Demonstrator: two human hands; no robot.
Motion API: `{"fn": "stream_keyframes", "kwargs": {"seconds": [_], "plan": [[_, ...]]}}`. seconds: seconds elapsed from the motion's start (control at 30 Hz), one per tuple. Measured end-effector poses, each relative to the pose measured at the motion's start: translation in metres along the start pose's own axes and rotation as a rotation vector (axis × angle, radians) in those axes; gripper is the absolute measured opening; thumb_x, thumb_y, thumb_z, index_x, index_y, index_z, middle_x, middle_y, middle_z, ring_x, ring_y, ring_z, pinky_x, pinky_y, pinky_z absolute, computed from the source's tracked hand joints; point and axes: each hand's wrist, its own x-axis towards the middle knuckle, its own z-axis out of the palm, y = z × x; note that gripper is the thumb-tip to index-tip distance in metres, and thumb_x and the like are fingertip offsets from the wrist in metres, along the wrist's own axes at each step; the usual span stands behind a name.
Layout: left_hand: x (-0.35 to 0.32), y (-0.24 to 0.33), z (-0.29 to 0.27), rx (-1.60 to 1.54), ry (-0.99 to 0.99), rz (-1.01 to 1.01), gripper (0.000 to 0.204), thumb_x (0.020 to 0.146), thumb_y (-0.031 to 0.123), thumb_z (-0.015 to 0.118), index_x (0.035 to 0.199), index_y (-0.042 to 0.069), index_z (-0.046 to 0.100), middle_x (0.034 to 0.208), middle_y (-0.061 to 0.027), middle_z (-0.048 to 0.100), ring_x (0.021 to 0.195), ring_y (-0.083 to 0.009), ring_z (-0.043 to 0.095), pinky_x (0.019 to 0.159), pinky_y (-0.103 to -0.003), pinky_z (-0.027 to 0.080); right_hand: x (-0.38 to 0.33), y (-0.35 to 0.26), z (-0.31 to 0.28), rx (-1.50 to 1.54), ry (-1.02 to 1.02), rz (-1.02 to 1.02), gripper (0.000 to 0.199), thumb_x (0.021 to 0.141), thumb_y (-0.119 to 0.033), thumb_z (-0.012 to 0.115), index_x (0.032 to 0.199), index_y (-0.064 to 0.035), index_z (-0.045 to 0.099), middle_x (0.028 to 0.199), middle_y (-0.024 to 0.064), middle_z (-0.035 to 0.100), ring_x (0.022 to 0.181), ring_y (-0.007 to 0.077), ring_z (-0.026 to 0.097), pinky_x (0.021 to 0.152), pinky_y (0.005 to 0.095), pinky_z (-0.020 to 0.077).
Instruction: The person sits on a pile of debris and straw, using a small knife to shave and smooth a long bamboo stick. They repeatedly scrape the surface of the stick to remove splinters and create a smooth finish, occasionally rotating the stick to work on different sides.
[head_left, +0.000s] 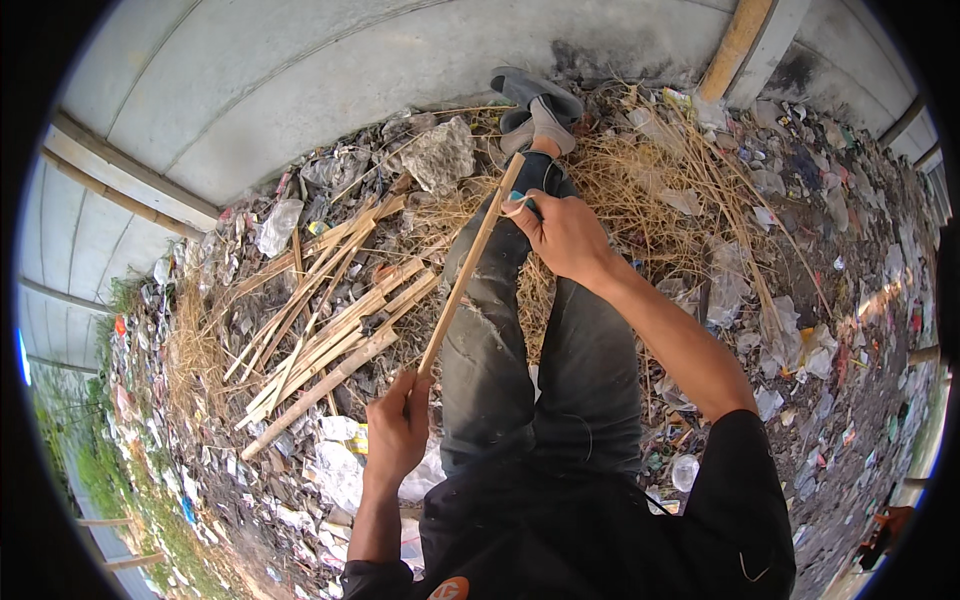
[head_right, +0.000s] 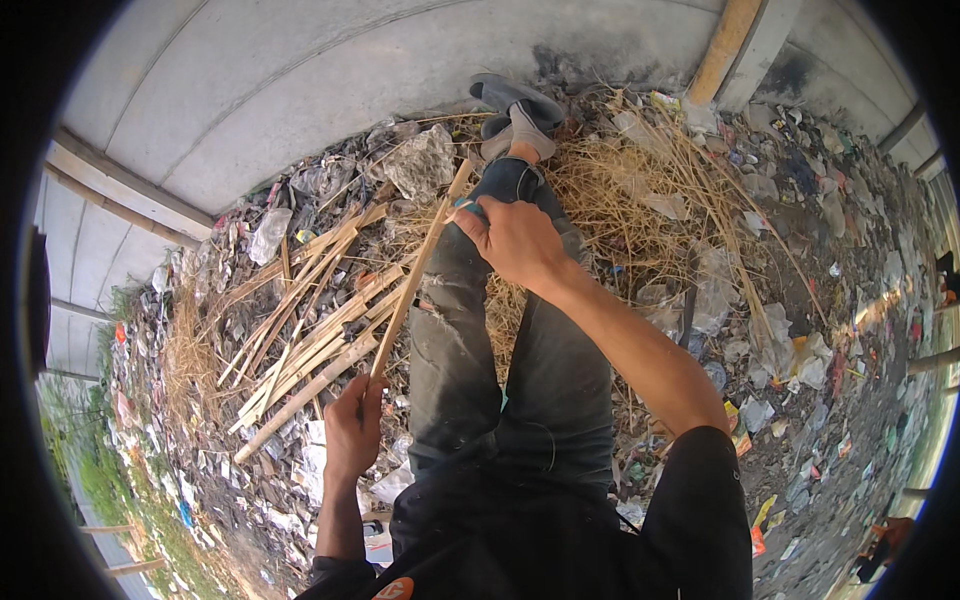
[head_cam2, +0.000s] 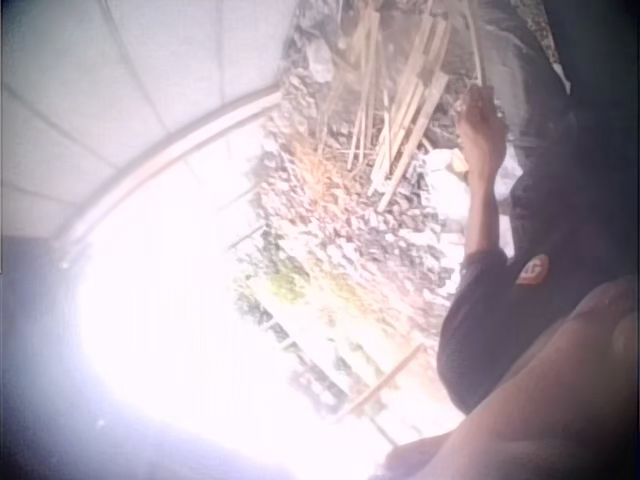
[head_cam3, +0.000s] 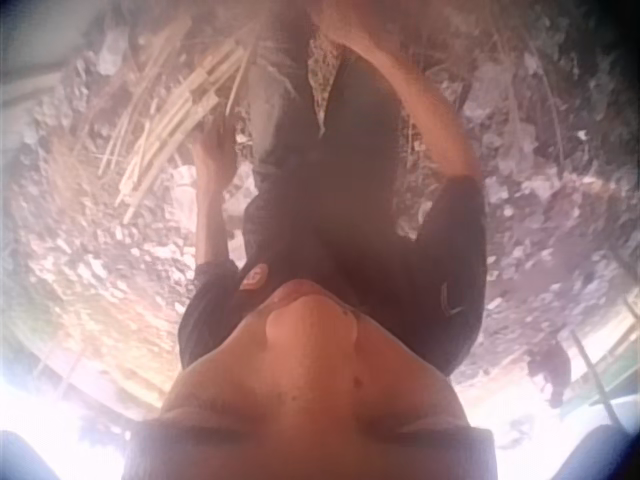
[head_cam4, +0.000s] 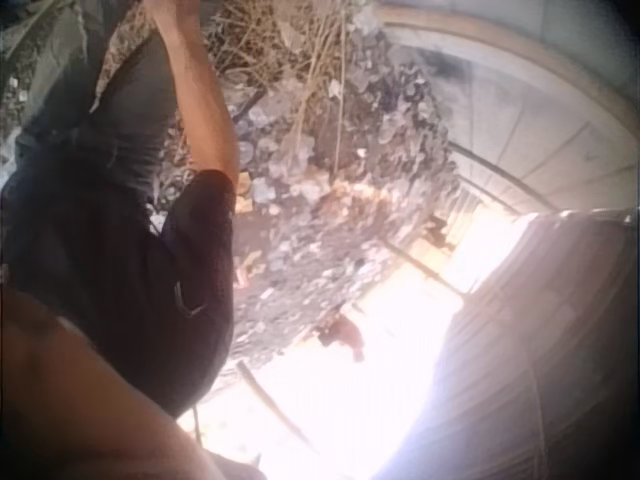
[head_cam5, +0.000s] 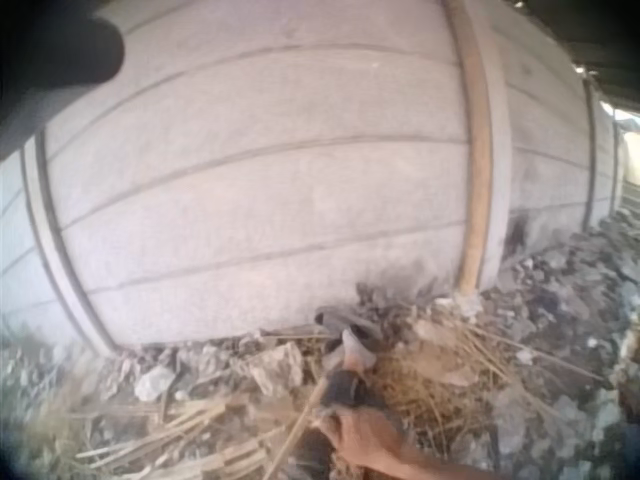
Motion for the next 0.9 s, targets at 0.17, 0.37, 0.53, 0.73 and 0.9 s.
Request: {"fn": "stream_keyframes", "kwargs": {"seconds": [0.17,0.37,0.53,0.73,0.9], "plan": [[-0.002,-0.003,0.005,0.006,0.045,0.050,0.013,0.102,0.009,0.063,0.095,-0.001,0.067,0.054,-0.0101,0.049,0.047,-0.0114,0.043,0.047,-0.032,0.035,-0.030,-0.029,0.010,-0.068,-0.102,-0.157,0.064,0.106,-0.057,0.046,0.086,0.0003,0.065,0.053,0.0198,0.059,0.052,0.0410,0.065,0.051,0.0507,0.0504],[0.000,-0.003,0.002,0.016,0.026,0.051,0.011,0.101,0.009,0.064,0.098,-0.001,0.068,0.054,-0.0101,0.051,0.046,-0.0120,0.044,0.046,-0.033,0.035,-0.026,-0.025,0.005,-0.080,-0.119,-0.112,0.068,0.105,-0.061,0.045,0.097,0.0024,0.068,0.059,0.0234,0.064,0.058,0.0428,0.068,0.054,0.0523,0.0546],[-0.017,-0.014,-0.009,0.049,-0.028,0.040,0.012,0.101,0.009,0.064,0.097,-0.001,0.070,0.054,-0.0093,0.052,0.046,-0.0117,0.044,0.046,-0.032,0.035,0.032,0.060,-0.067,-0.032,0.318,0.346,0.067,0.110,-0.054,0.041,0.086,0.0032,0.067,0.061,0.0233,0.062,0.059,0.0439,0.064,0.055,0.0506,0.0490],[-0.010,-0.034,0.002,-0.029,-0.032,0.022,0.013,0.102,0.010,0.064,0.099,0.000,0.071,0.054,-0.0054,0.047,0.048,-0.0091,0.041,0.047,-0.031,0.033,-0.011,0.028,-0.032,0.350,0.169,0.188,0.059,0.107,-0.055,0.051,0.088,-0.0003,0.065,0.062,0.0122,0.056,0.057,0.0246,0.055,0.059,0.0395,0.0439],[-0.004,-0.029,0.009,-0.073,-0.099,0.029,0.013,0.102,0.010,0.064,0.100,-0.001,0.071,0.054,-0.0055,0.047,0.049,-0.0082,0.042,0.047,-0.031,0.035,-0.016,0.000,-0.018,0.809,0.108,0.314,0.041,0.103,-0.044,0.066,0.088,-0.0058,0.069,0.062,-0.0036,0.049,0.059,0.0058,0.046,0.054,0.0299,0.0370]]}}
